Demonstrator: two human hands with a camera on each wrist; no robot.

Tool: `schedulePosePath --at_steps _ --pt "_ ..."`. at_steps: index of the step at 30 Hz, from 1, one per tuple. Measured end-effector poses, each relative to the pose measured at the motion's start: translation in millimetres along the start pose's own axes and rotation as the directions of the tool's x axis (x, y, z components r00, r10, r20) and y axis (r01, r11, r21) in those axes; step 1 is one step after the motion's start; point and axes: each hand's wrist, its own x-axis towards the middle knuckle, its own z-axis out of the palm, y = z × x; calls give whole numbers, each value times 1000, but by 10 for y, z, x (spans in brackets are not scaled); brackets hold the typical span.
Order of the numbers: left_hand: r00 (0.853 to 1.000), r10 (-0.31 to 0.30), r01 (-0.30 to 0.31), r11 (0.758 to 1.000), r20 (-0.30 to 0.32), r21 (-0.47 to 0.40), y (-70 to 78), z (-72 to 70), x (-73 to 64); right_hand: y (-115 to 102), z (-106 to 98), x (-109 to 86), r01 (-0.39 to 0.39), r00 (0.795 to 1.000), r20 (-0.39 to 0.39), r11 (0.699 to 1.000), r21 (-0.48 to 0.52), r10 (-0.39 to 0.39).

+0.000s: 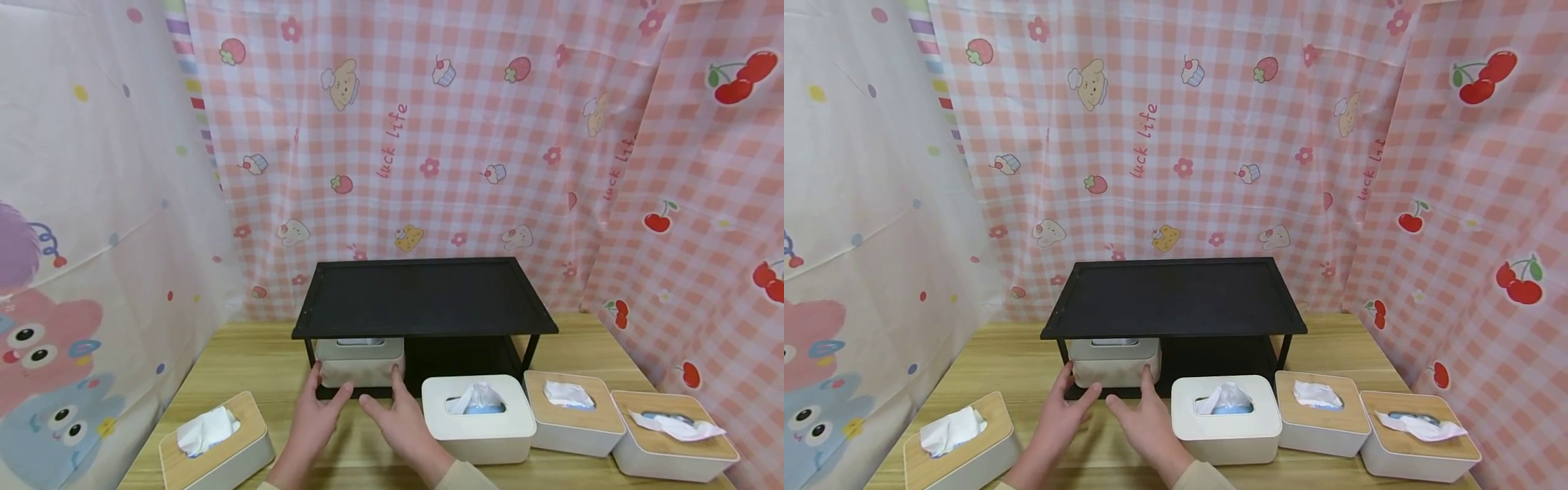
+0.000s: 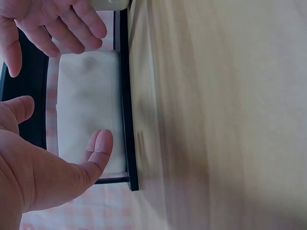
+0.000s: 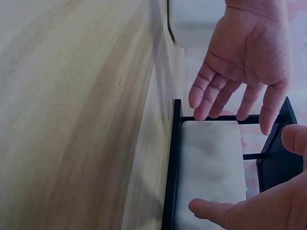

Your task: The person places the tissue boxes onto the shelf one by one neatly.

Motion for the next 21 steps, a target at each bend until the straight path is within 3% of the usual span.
schedulePosePath --at_steps 5,11,15,21 --pt "1000 11 -11 1000 -2 -5 -37 -33 -42 -25 -25 -71 1 1000 21 1000 11 -2" --pt "1000 18 -18 1000 11 3 -71 -66 -133 -11 -84 -191 20 994 104 999 46 -25" --pt "999 13 -15 999 39 49 -69 -90 -201 -6 -163 -281 4 981 194 996 88 -21" --pt "996 -40 33 997 84 74 -80 -104 -310 75 -317 -432 8 950 312 998 61 -27"
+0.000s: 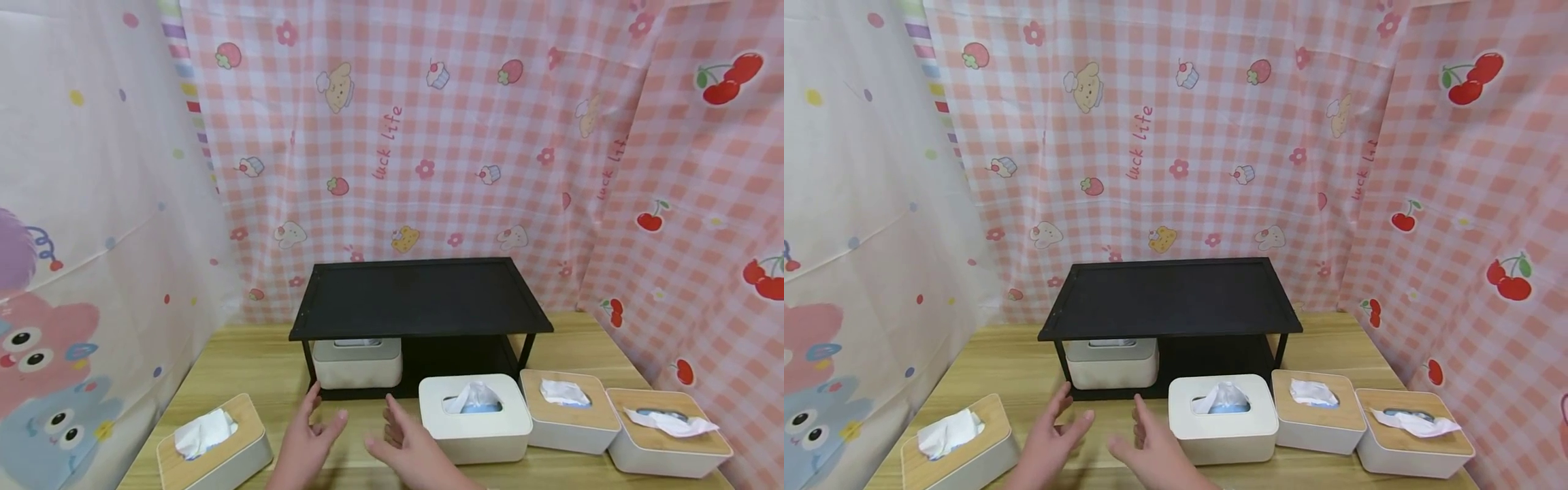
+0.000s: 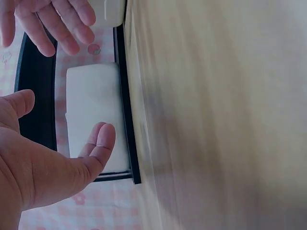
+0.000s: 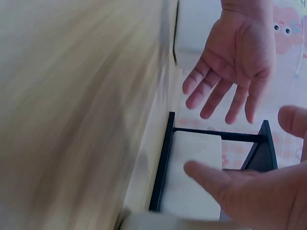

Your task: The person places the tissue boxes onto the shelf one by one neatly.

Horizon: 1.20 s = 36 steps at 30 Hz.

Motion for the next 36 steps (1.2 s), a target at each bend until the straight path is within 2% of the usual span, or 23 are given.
schedulePosePath --at_steps 4,9,14,21,30,36 --pt "1000 -11 11 1000 24 17 -34 20 -73 51 -97 -128 7 999 53 1000 -21 -6" --pt "997 -22 27 998 79 -56 -45 63 -161 80 -236 -223 -33 996 86 999 -14 34" --pt "993 -14 27 993 113 -111 4 129 -232 102 -378 -302 -47 994 98 998 -30 50" --pt "988 -7 24 993 152 -113 55 229 -269 102 -588 -484 -80 993 94 997 22 77" --pt "974 87 -57 988 207 -145 30 373 -299 128 -920 -687 -39 996 86 999 10 38" --pt "963 70 -31 988 258 -152 88 479 -308 191 -1196 -817 -62 997 44 998 -13 63"
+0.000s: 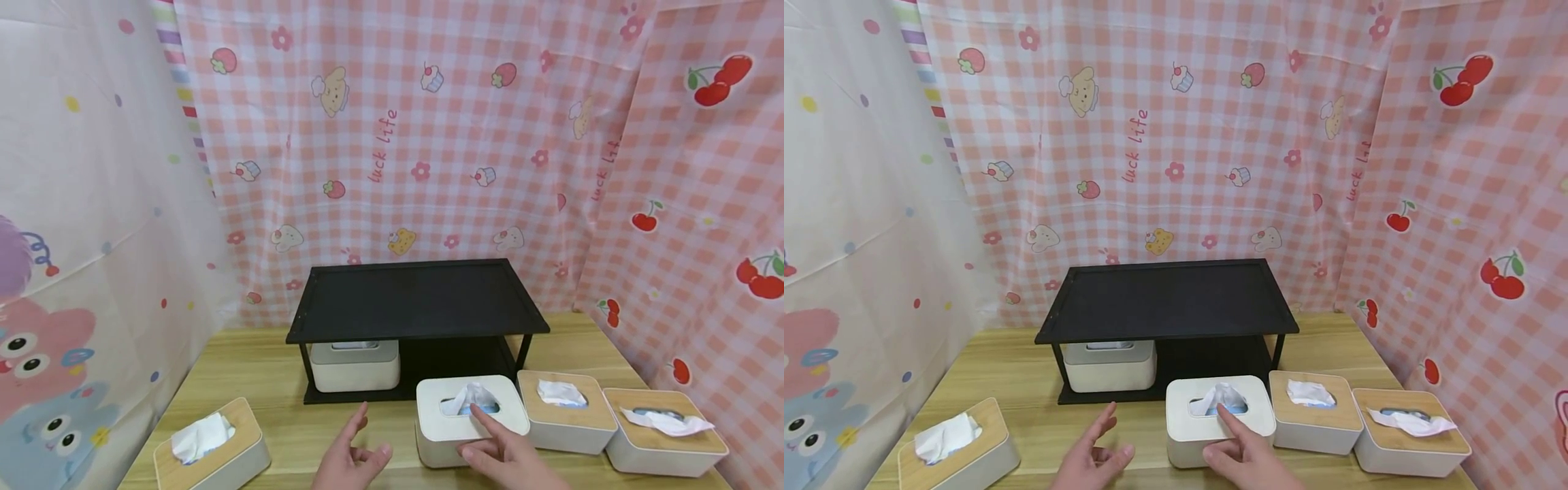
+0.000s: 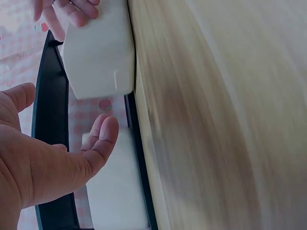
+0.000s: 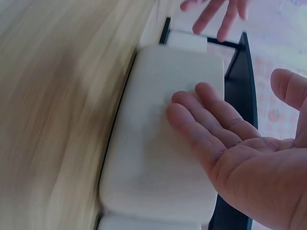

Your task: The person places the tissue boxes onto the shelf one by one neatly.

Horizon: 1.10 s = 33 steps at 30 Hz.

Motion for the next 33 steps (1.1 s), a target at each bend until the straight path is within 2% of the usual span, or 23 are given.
schedulePosePath --at_steps 5,11,19,27,33 --pt "998 -33 33 999 48 -7 6 104 6 41 -184 -92 -74 995 -66 995 -64 70" --pt "991 -75 78 997 111 -18 3 225 4 98 -312 -127 -128 987 -106 986 -104 116" --pt "980 -134 135 991 146 4 49 321 23 121 -329 -134 -194 969 -176 973 -122 171" --pt "980 -123 124 992 154 2 58 392 6 120 -328 -120 -228 954 -233 961 -159 187" --pt "977 -130 134 991 169 -9 44 426 5 132 -327 -115 -243 951 -237 954 -175 199"
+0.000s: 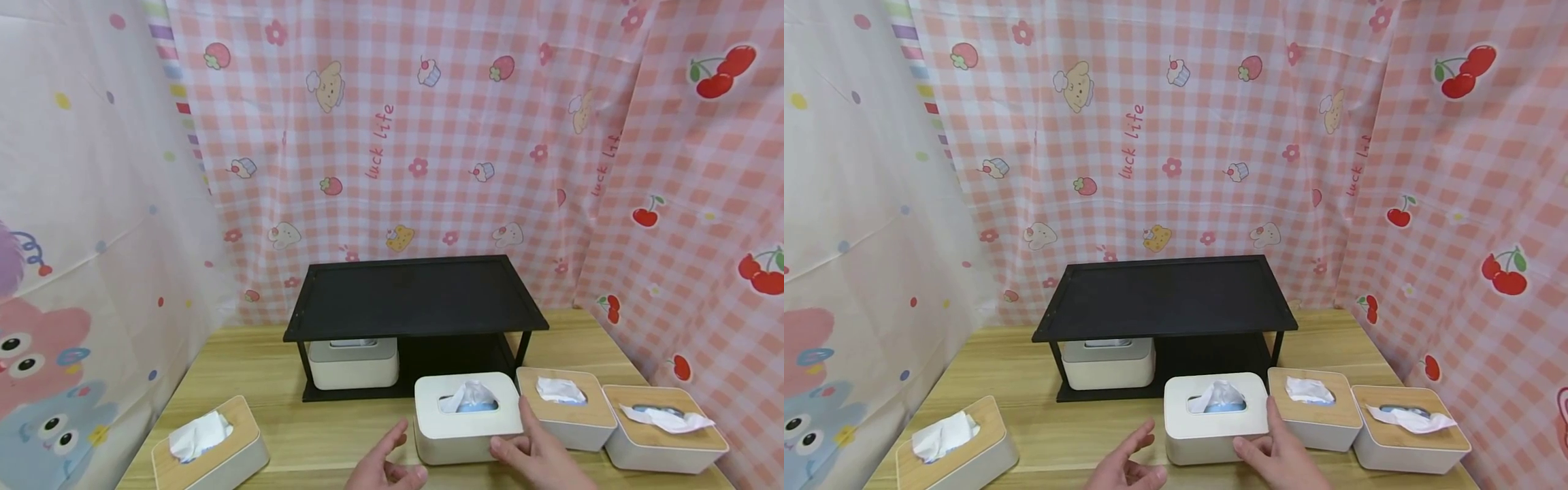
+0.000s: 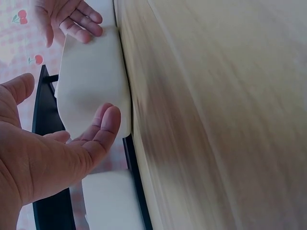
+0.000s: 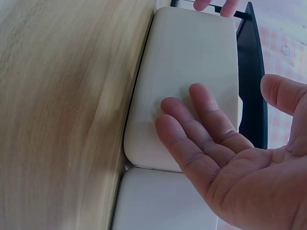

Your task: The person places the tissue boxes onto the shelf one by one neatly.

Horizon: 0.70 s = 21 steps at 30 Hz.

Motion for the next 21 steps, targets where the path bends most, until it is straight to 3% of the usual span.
schedulePosePath --at_steps 7,21 --pt "999 42 -42 999 33 -3 -23 30 1 31 -5 15 -7 1000 -1 1000 -18 7" --pt "998 13 -13 1000 59 13 12 83 27 3 11 -27 7 1000 -12 1000 -22 -7"
